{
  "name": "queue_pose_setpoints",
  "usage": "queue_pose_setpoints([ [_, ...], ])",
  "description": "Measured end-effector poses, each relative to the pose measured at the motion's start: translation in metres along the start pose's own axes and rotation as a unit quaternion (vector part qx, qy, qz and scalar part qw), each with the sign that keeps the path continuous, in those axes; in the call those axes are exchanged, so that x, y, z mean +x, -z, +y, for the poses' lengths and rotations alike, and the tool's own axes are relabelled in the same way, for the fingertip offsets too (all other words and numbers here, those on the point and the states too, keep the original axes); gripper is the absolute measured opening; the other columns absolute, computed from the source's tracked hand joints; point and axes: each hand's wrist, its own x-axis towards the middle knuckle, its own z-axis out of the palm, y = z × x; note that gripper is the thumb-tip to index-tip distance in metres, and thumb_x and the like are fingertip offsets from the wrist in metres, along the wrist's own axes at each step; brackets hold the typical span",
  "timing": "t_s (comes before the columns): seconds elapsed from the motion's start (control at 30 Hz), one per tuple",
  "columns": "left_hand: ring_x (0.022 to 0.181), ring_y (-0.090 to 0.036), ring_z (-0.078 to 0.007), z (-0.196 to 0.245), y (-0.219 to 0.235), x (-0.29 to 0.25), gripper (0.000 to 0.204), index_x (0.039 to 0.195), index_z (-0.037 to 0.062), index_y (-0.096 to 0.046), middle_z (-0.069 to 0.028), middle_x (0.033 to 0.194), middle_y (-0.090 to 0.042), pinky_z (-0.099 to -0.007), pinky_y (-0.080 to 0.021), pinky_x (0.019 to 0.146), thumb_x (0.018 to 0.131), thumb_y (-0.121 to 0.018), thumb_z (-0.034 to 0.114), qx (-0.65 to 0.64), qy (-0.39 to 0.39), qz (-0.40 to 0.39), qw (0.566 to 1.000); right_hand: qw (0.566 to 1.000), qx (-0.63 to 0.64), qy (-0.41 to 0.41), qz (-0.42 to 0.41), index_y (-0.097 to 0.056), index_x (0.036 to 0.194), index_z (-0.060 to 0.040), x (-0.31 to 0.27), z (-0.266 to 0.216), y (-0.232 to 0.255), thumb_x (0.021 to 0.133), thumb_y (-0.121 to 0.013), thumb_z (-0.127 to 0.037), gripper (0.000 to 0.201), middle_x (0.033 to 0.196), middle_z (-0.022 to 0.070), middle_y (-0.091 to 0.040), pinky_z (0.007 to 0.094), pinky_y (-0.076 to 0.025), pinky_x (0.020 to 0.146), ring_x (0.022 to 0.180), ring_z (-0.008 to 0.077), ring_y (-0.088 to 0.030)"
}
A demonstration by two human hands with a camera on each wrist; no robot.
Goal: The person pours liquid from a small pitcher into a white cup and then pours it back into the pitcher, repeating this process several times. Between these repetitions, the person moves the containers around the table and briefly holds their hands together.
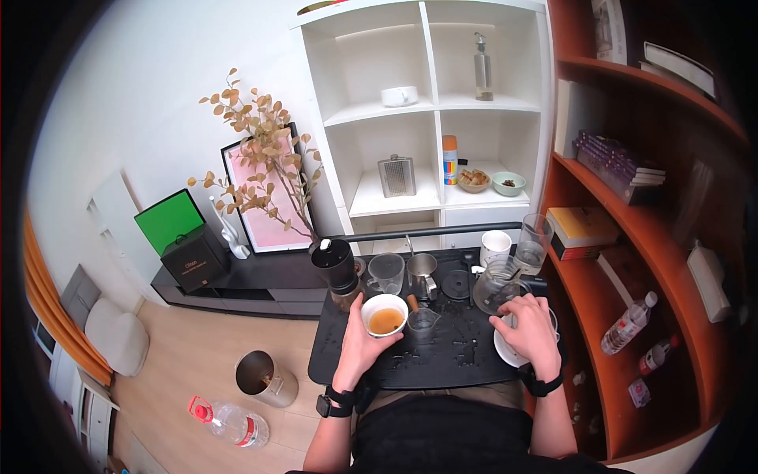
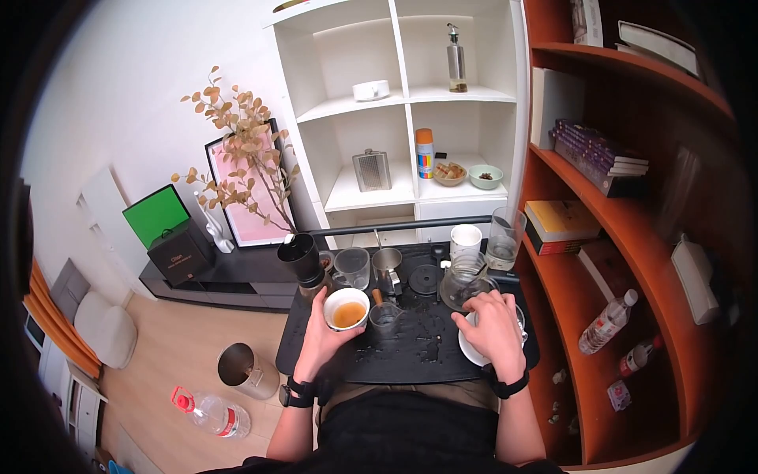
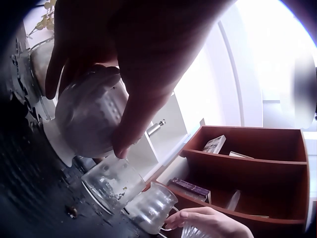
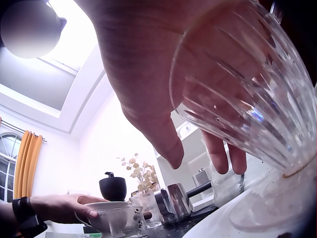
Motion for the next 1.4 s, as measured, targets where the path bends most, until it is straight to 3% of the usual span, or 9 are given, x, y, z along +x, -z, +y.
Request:
queue_pose_setpoints([
  [0.17,0.147,-0.069,-0.0405,-0.001,-0.002,-0.003,0.125,0.174,-0.0024,-0.036,-0.0291,0.158,-0.067,-0.0494,-0.056,0.124,0.077,-0.109,0.023,-0.044,0.005,0.025,0.999,1.0,0.001,0.002,0.003,-0.09,0.105,-0.004,0.0,0.001,-0.001,0.095,-0.09,-0.036,0.033,0.109,0.0075,-0.085,0.0417,-0.046,0.11,0.114,0.0267,-0.071],
  [0.57,0.147,-0.067,-0.0311,0.012,-0.005,-0.013,0.108,0.159,0.0024,-0.035,-0.0238,0.161,-0.064,-0.0439,-0.054,0.125,0.08,-0.107,0.01,-0.144,-0.017,0.085,0.986,1.0,0.003,0.004,0.004,-0.089,0.105,-0.0043,0.0,0.0,0.001,0.096,-0.09,-0.035,0.032,0.109,0.0069,-0.085,0.0417,-0.046,0.109,0.114,0.0264,-0.071],
  [0.87,0.157,-0.061,-0.032,0.016,-0.014,-0.013,0.111,0.163,0.0033,-0.033,-0.0258,0.17,-0.059,-0.0462,-0.048,0.132,0.08,-0.105,0.005,-0.119,-0.09,0.1,0.984,1.0,0.005,0.011,0.018,-0.089,0.105,-0.0038,-0.001,0.001,-0.001,0.095,-0.091,-0.035,0.033,0.11,0.0071,-0.085,0.0418,-0.046,0.109,0.114,0.0264,-0.071],
  [1.17,0.142,-0.07,-0.0309,0.022,-0.021,-0.019,0.108,0.167,0.0023,-0.041,-0.0179,0.154,-0.067,-0.0451,-0.055,0.121,0.081,-0.106,0.011,-0.1,-0.062,0.095,0.988,1.0,0.01,0.016,0.023,-0.088,0.106,-0.0036,-0.002,-0.001,0.002,0.095,-0.091,-0.034,0.032,0.11,0.0074,-0.085,0.0418,-0.046,0.109,0.113,0.0271,-0.071],
  [1.4,0.148,-0.065,-0.0315,0.024,-0.02,-0.016,0.108,0.17,0.0026,-0.041,-0.0188,0.158,-0.064,-0.0446,-0.053,0.125,0.082,-0.103,0.008,-0.028,-0.063,0.094,0.993,1.0,0.012,0.011,0.017,-0.088,0.107,-0.0033,-0.002,-0.001,0.001,0.094,-0.092,-0.033,0.032,0.11,0.0078,-0.085,0.0423,-0.046,0.11,0.114,0.0275,-0.071],
])
